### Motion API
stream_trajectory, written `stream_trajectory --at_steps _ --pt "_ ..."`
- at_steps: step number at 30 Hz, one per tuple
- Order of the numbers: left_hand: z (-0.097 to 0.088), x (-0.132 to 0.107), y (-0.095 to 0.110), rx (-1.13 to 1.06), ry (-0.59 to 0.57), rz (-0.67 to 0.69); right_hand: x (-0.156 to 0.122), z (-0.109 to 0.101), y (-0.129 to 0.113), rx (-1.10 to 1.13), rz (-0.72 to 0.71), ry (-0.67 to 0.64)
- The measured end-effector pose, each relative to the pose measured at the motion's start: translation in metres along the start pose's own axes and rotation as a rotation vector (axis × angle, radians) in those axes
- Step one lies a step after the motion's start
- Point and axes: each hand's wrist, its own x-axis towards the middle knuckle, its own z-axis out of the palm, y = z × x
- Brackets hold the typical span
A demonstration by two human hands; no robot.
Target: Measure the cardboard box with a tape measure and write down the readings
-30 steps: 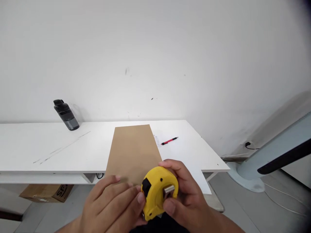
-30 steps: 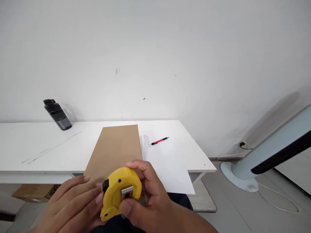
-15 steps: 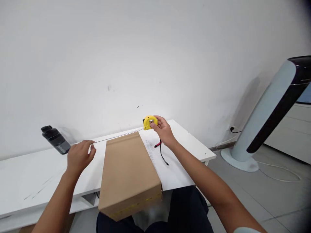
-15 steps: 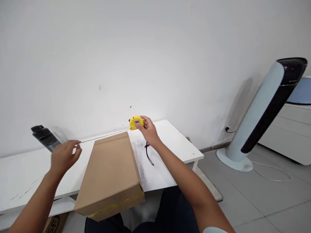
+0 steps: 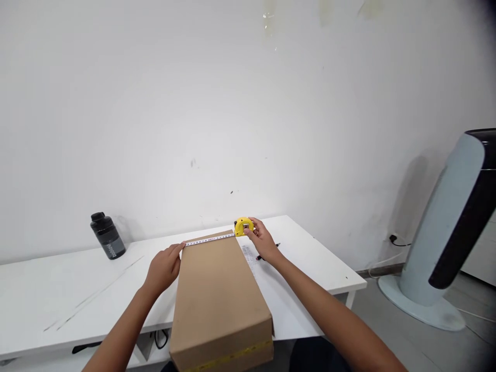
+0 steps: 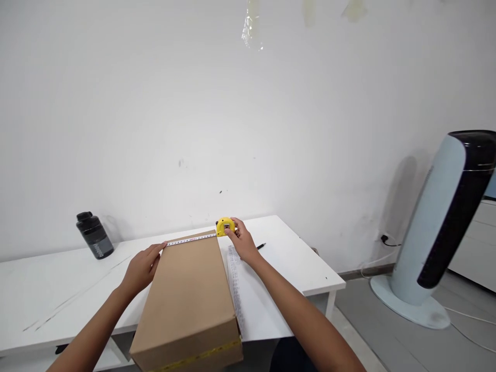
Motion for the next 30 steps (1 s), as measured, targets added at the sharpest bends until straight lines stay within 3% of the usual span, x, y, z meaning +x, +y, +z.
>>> stream_trajectory --at_steps 7,14,23,30 --pt "-0.006 0.0 0.01 -0.069 -0.029 -0.114 0.001 -0.002 0.003 -0.102 -0.013 -0.002" --pt "-0.005 0.001 0.011 -0.037 -0.017 -0.14 0.0 -0.004 -0.001 -0.173 -0.037 -0.017" --pt "-0.01 0.008 0.003 0.075 -0.049 0.018 -0.004 -0.005 -0.014 -0.196 -0.054 0.007" --pt "-0.029 0.022 -0.009 0.112 -0.014 0.125 -0.012 0.001 -0.031 -0.092 0.007 0.071"
